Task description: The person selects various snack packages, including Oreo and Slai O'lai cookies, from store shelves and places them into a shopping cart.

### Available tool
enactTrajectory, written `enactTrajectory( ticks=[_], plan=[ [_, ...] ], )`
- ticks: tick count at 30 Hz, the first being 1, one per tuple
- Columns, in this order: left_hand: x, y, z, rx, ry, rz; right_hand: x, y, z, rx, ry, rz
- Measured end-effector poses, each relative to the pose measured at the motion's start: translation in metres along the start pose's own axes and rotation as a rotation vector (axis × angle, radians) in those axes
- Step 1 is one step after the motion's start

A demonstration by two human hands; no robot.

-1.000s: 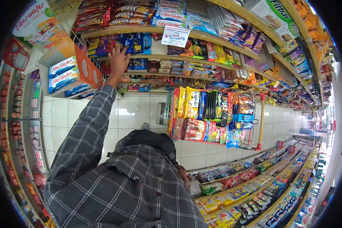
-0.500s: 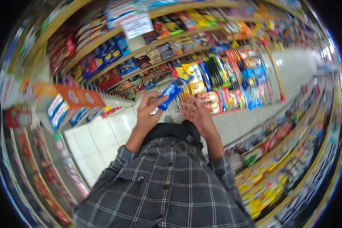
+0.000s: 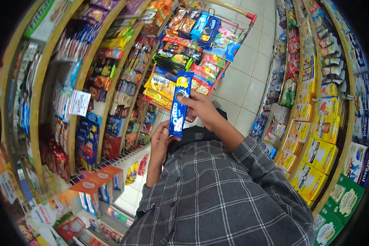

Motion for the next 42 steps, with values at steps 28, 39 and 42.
enactTrajectory(
  ticks=[28, 39, 42],
  plan=[
    [-0.046, 0.049, 0.115, 0.513, -0.030, 0.229, -0.144, -0.282, 0.231, 0.415, -0.318, -0.374],
    [-0.095, 0.063, 0.075, 0.789, -0.080, -0.013, -0.158, -0.235, 0.215, 0.312, -0.737, -1.682],
    [-0.092, 0.062, 0.075, 0.811, -0.085, 0.019, -0.148, -0.243, 0.223, 0.272, -0.753, -1.743]
  ],
)
Point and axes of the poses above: each hand's wrist, its own z-axis towards the middle knuckle, its own y-axis out of the palm, x = y × z, the point moved 8 cm from there along z, towards the middle knuckle, and after that the axes turned 7 degrees about -y, right-handed, at the moved point
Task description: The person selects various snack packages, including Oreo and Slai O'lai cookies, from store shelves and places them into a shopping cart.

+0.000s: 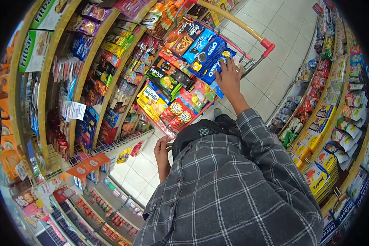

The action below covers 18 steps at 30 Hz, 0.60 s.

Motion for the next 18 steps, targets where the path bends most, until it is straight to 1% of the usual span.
enactTrajectory(
  ticks=[2, 8, 14, 18],
  plan=[
    [0.005, -0.001, 0.002, 0.012, 0.008, 0.051, 0.001, 0.003, 0.000, -0.041, 0.012, 0.024],
    [0.018, -0.003, 0.020, -0.023, 0.044, 0.162, 0.004, -0.002, -0.003, -0.001, -0.009, 0.034],
    [0.032, -0.003, 0.025, -0.062, 0.085, 0.220, 0.006, 0.000, -0.001, -0.016, 0.027, 0.070],
    [0.032, -0.017, 0.030, -0.085, 0.124, 0.248, 0.007, 0.004, -0.004, 0.012, 0.016, 0.095]
  ],
)
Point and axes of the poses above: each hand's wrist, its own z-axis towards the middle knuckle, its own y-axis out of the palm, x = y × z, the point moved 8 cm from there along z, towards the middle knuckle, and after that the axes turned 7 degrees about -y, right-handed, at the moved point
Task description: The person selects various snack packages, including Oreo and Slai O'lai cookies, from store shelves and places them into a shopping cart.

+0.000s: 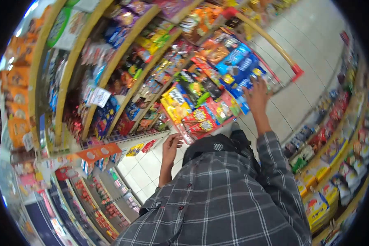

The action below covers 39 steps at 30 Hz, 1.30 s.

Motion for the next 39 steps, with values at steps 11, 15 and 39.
enactTrajectory(
  ticks=[11, 15, 39],
  plan=[
    [-0.018, -0.229, 0.077, 0.336, 0.336, 0.146, -0.021, -0.034, -0.026, 0.135, -0.074, 0.032],
    [0.025, -0.326, 0.084, 0.677, 0.497, 0.434, -0.019, -0.043, -0.083, 0.285, 0.009, 0.211],
    [0.079, -0.374, 0.080, 1.054, 0.858, 0.808, -0.204, 0.008, -0.253, 0.120, 0.451, 0.924]
  ],
)
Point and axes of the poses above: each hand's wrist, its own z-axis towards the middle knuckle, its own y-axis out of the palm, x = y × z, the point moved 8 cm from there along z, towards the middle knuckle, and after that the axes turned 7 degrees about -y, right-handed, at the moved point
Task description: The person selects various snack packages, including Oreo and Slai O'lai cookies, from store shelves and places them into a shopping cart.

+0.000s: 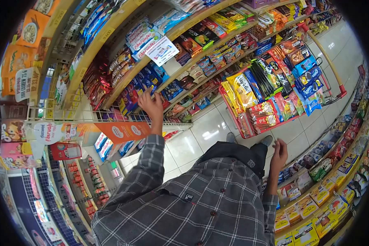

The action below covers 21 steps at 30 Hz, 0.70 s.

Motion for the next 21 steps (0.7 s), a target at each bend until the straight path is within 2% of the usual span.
enactTrajectory(
  ticks=[3, 5, 7, 10, 13, 14, 17, 18, 21],
  plan=[
    [0.051, -0.030, -0.026, 0.060, -0.036, -0.361, -0.037, 0.060, 0.027, -0.241, 0.002, 0.101],
    [0.099, -0.052, -0.043, 0.018, 0.068, -0.464, -0.066, 0.107, 0.030, -0.426, 0.112, 0.218],
    [0.140, -0.059, -0.066, -0.101, 0.138, -0.591, -0.106, 0.148, 0.022, -0.561, 0.357, 0.361],
    [0.199, -0.071, -0.097, -0.273, 0.337, -0.804, -0.127, 0.185, 0.013, -0.671, 0.623, 0.688],
    [0.234, -0.074, -0.117, -0.378, 0.429, -0.816, -0.118, 0.184, 0.032, -0.487, 0.519, 0.699],
    [0.243, -0.075, -0.121, -0.413, 0.459, -0.803, -0.111, 0.177, 0.036, -0.520, 0.493, 0.634],
    [0.259, -0.070, -0.120, -0.499, 0.408, -0.848, -0.114, 0.152, 0.052, -0.461, 0.437, 0.593],
    [0.262, -0.065, -0.122, -0.585, 0.352, -0.905, -0.108, 0.142, 0.060, -0.469, 0.442, 0.608],
    [0.274, -0.032, -0.140, -0.773, -0.033, -1.169, -0.128, 0.108, 0.081, -0.379, 0.367, 0.555]
  ],
)
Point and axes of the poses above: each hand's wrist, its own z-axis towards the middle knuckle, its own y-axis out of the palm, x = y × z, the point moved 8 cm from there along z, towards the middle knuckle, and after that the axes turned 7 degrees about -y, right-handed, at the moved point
